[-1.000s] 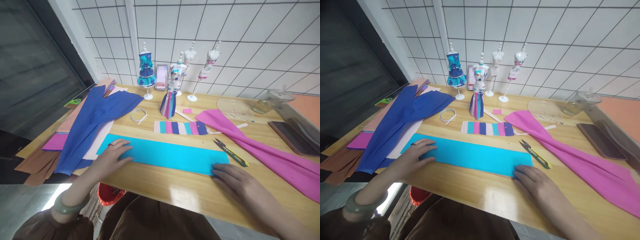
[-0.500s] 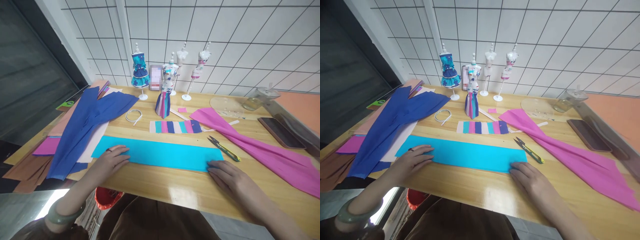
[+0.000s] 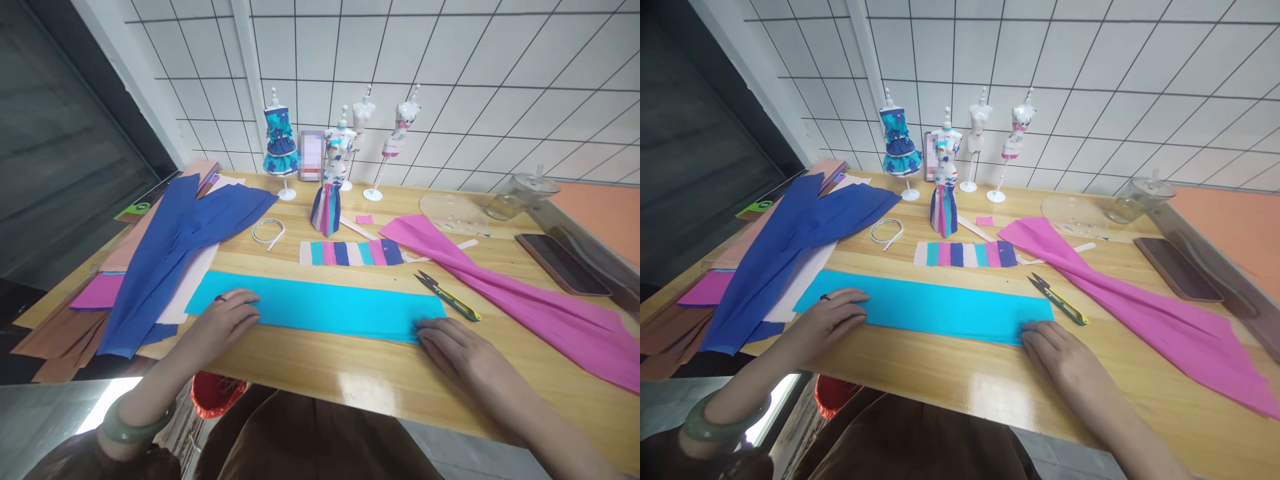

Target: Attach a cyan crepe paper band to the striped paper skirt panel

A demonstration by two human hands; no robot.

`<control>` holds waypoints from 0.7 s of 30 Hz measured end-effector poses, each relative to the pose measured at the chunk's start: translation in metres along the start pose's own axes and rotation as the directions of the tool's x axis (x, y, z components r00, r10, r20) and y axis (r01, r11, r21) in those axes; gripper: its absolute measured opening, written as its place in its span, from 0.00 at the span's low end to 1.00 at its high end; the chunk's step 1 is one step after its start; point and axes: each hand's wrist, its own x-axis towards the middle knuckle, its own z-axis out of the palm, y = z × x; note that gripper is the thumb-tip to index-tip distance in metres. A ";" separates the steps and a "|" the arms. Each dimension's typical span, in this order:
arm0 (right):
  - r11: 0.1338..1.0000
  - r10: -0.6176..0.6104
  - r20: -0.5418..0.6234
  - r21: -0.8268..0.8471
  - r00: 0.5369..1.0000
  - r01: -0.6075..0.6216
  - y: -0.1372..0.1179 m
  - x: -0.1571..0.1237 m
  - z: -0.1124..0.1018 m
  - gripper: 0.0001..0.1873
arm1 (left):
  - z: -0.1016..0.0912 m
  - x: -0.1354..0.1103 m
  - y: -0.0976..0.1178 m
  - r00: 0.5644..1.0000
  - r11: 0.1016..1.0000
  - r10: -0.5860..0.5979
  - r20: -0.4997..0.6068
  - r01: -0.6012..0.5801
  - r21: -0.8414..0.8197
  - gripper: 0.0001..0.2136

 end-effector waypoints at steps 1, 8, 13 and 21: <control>1.000 0.015 0.003 0.003 1.000 -0.015 0.000 0.001 0.000 0.14 | -0.001 0.001 0.001 1.000 1.000 0.001 0.005 -0.001 0.000 0.12; 0.992 0.128 -0.035 0.021 0.991 -0.127 0.006 0.011 0.001 0.14 | -0.004 0.007 0.010 0.998 0.998 -0.047 0.048 0.045 0.044 0.15; 0.979 0.194 -0.048 0.077 0.980 -0.190 0.011 0.018 0.002 0.14 | -0.005 0.011 0.012 0.997 0.996 -0.057 0.053 0.053 0.068 0.14; 0.972 0.220 -0.078 0.107 0.972 -0.211 0.020 0.022 0.009 0.15 | -0.009 0.020 0.004 0.997 0.998 -0.050 0.051 0.051 -0.020 0.11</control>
